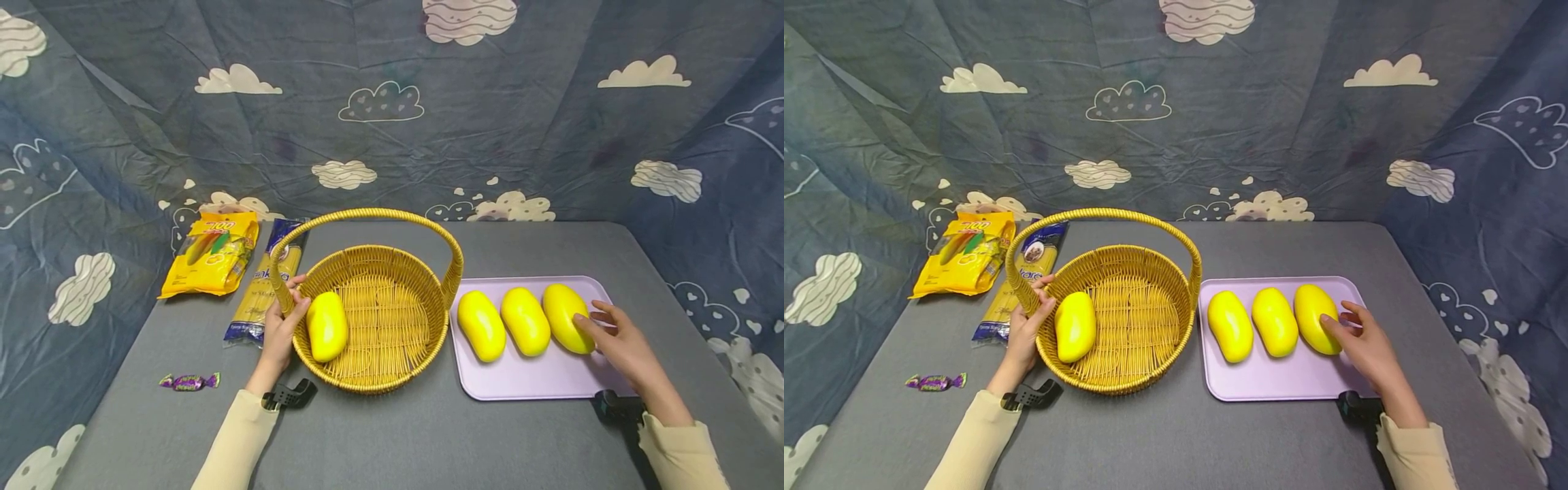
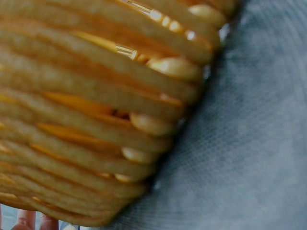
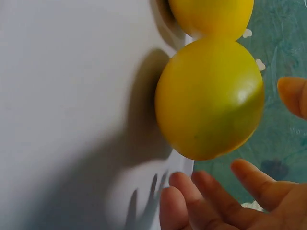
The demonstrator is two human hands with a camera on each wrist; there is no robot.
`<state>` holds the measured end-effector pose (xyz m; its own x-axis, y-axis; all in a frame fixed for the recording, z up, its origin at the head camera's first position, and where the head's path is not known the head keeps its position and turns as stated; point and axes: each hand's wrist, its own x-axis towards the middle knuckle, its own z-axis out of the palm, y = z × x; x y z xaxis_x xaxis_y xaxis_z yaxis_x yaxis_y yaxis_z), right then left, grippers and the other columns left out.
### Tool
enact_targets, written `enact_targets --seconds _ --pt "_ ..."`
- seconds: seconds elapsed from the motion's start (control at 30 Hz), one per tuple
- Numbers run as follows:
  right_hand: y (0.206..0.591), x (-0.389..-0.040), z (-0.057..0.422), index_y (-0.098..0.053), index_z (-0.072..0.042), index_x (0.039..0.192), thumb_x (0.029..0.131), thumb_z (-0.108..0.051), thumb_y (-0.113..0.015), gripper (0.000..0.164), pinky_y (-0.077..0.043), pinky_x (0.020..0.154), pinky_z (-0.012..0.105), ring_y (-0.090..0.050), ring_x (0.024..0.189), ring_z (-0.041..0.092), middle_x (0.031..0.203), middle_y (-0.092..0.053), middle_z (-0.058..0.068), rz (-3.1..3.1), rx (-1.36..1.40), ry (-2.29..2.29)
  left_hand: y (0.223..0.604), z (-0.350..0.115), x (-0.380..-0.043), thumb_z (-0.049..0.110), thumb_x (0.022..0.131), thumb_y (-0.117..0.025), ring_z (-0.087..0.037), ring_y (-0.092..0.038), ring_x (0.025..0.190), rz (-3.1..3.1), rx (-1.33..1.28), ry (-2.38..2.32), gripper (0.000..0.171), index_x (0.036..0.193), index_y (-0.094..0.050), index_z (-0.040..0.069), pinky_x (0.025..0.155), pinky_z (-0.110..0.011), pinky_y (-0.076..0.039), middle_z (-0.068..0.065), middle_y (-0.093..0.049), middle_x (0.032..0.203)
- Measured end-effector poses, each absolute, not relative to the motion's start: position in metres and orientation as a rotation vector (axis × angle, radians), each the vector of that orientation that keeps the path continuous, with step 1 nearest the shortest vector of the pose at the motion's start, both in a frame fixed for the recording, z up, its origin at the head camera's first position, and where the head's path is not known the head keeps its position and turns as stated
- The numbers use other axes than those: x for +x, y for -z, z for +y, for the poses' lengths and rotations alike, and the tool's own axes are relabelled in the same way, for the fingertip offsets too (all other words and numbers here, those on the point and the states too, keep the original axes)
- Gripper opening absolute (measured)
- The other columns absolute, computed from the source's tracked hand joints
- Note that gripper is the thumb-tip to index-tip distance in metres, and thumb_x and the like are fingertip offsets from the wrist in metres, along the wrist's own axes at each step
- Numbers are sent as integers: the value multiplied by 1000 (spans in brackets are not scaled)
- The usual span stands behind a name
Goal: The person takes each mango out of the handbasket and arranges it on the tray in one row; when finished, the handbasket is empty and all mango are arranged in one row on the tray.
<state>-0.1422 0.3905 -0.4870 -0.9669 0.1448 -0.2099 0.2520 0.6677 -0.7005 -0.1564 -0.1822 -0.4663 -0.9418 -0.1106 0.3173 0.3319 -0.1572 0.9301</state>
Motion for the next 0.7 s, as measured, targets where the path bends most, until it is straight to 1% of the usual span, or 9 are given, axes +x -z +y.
enact_targets --seconds 0.03,0.13,0.23,0.27,0.37,0.43,0.5,0.63,0.7 --pt "485 -140 389 -13 -4 150 86 -68 -46 96 -44 83 58 -34 121 50 143 -28 31 2772 333 1173 466 -182 -156 0 92 -57 -25 -36 128 -1821 -251 2177 12 87 -46 -1 106 -31 -25 -21 -45 136" --pt "467 -132 377 -19 -3 148 90 -60 -48 86 -41 84 60 -34 121 48 142 -30 30 2829 360 1206 466 -182 -155 0 92 -57 -25 -36 128 -1824 -247 2181 12 86 -47 1 106 -31 -24 -21 -45 136" --pt "447 -123 358 -31 -4 145 92 -53 -50 74 -46 81 45 -41 117 39 138 -39 24 2959 397 1187 466 -182 -155 0 93 -56 -26 -36 128 -1824 -245 2185 11 86 -48 3 105 -30 -25 -22 -44 136" --pt "440 -120 352 -33 -3 143 93 -49 -51 70 -45 81 42 -42 116 39 137 -40 24 2991 385 1212 466 -182 -155 0 93 -56 -26 -36 127 -1824 -244 2184 12 86 -48 4 105 -30 -25 -22 -45 135" --pt "425 -113 335 -42 -3 138 95 -42 -53 59 -40 72 25 -47 109 34 132 -48 20 3127 342 1208 467 -182 -155 1 93 -57 -25 -36 127 -1827 -239 2179 12 86 -49 7 104 -30 -26 -21 -45 135" --pt "416 -108 323 -46 -3 136 95 -35 -55 52 -36 74 22 -49 108 30 130 -51 19 3178 286 1262 467 -182 -155 2 92 -58 -24 -36 127 -1826 -239 2175 12 86 -49 9 104 -30 -26 -21 -46 135" --pt "410 -106 312 -50 -5 133 95 -30 -58 47 -35 75 19 -51 105 18 127 -54 17 3224 233 1306 467 -182 -155 2 92 -58 -24 -37 126 -1823 -245 2175 12 86 -49 9 104 -30 -26 -20 -46 135" --pt "401 -104 292 -58 -7 126 92 -18 -64 36 -36 76 17 -49 96 -3 119 -60 12 3292 90 1428 467 -182 -155 3 92 -58 -23 -38 123 -1813 -272 2176 11 87 -49 7 102 -29 -27 -21 -46 135" --pt "397 -105 284 -62 -5 121 89 -10 -66 32 -37 76 17 -50 95 -3 113 -62 10 3294 -26 1523 468 -182 -156 2 92 -58 -22 -39 121 -1809 -279 2178 11 87 -49 7 101 -29 -28 -21 -46 135"
